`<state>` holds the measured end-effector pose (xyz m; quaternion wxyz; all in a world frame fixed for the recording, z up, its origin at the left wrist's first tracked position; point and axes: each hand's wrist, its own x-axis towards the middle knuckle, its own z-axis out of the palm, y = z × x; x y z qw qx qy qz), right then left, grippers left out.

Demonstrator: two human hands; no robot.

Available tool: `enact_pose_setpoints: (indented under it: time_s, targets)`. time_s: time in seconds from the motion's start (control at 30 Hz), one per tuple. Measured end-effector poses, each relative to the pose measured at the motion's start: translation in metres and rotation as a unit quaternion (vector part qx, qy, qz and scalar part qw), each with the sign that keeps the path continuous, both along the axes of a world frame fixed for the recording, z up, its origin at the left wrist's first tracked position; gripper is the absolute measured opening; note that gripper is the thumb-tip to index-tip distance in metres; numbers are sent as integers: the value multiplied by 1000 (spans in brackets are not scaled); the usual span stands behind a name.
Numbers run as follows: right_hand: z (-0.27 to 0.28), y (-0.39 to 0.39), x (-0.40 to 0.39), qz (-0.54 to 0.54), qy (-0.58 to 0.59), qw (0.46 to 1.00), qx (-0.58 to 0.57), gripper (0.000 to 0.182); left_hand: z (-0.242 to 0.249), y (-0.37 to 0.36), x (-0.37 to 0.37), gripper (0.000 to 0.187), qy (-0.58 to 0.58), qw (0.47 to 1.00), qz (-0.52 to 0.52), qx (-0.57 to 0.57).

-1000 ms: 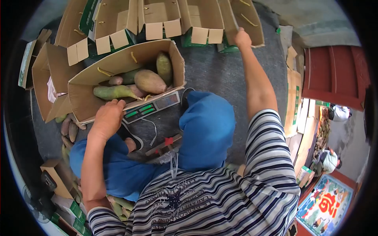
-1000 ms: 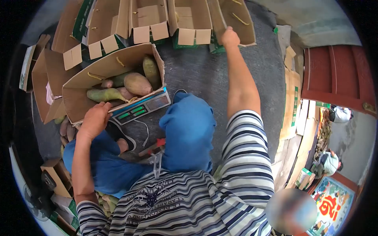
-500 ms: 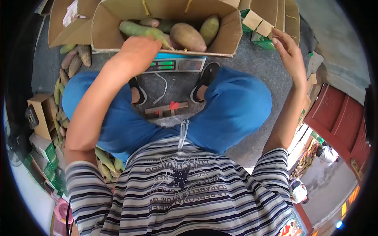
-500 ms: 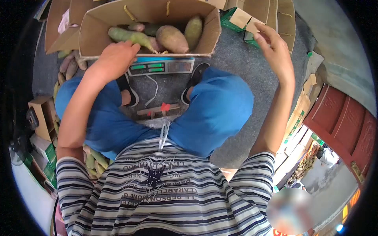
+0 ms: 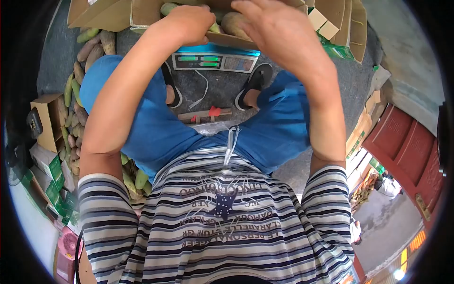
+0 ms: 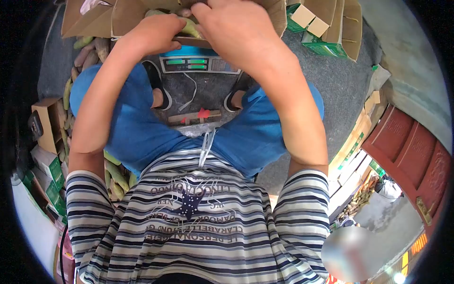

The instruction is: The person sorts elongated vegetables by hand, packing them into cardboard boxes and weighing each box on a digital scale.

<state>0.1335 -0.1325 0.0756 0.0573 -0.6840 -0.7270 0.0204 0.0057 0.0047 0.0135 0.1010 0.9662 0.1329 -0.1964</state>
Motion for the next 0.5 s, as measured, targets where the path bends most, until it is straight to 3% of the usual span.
enact_pose_setpoints:
  time_s: [0.13,0.5]
  targets:
    - [-45,-11,6,2,12,989,-151,26,-1,-1,-5,46,-67,998,12,4]
    - [-52,-6,-5,34,0,995,-95,24,-7,-2,-3,63,-66,998,-3,18]
